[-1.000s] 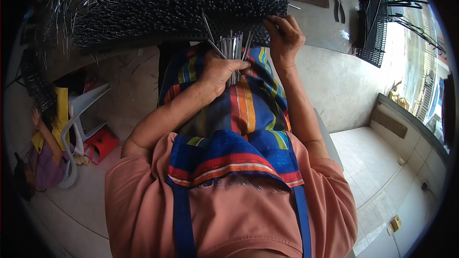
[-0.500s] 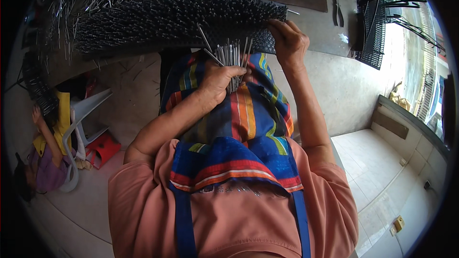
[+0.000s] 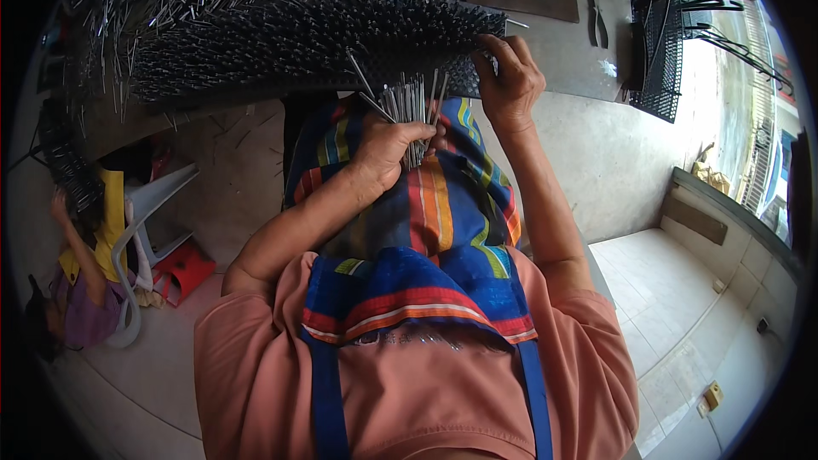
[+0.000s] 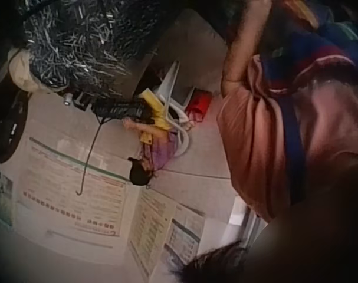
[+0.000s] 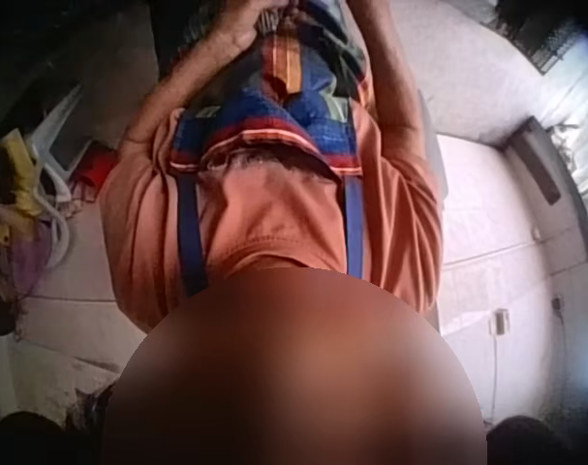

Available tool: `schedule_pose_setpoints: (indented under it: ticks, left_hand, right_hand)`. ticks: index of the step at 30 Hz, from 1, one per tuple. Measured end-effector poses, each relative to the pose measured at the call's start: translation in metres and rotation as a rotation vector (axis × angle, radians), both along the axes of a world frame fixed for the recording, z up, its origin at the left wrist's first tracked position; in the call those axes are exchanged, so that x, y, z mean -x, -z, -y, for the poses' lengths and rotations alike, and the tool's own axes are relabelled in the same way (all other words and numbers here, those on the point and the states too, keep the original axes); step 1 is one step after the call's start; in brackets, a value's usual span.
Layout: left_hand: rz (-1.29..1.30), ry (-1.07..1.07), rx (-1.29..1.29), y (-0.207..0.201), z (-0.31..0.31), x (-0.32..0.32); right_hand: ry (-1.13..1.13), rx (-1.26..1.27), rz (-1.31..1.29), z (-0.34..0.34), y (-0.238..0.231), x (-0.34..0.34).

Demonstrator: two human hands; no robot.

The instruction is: Assembling a wire mesh by inserting metal wires into a black frame.

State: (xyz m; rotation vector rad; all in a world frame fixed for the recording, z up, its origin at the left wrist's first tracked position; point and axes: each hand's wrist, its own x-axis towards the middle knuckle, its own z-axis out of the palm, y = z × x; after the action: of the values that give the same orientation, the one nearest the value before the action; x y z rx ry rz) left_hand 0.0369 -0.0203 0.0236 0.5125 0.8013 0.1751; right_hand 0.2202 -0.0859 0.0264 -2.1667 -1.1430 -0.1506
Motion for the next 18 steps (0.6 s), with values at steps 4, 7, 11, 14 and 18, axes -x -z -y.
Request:
schedule_pose_setpoints:
  ticks: [4,7,11,14,18]
  left_hand:
    - [0.000,-0.025,0.003,0.003,0.000,0.000]
    - [0.034,-0.001,0.014,0.006,-0.003,0.002]
    - [0.012,-0.021,-0.059,0.001,-0.003,0.005]
    - [-0.008,-0.036,-0.088,0.003,-0.003,0.006]
    - [0.010,-0.060,-0.059,0.001,-0.003,0.009]
  right_hand:
    - [-0.106,0.024,0.237,-0.010,-0.004,-0.006]
    - [-0.143,0.142,0.302,-0.013,-0.005,-0.011]
    - [-0.173,0.132,0.270,-0.015,-0.004,-0.015]
    - [-0.107,0.017,0.218,-0.016,-0.003,-0.011]
    - [-0.062,-0.090,0.143,-0.014,-0.007,-0.004]
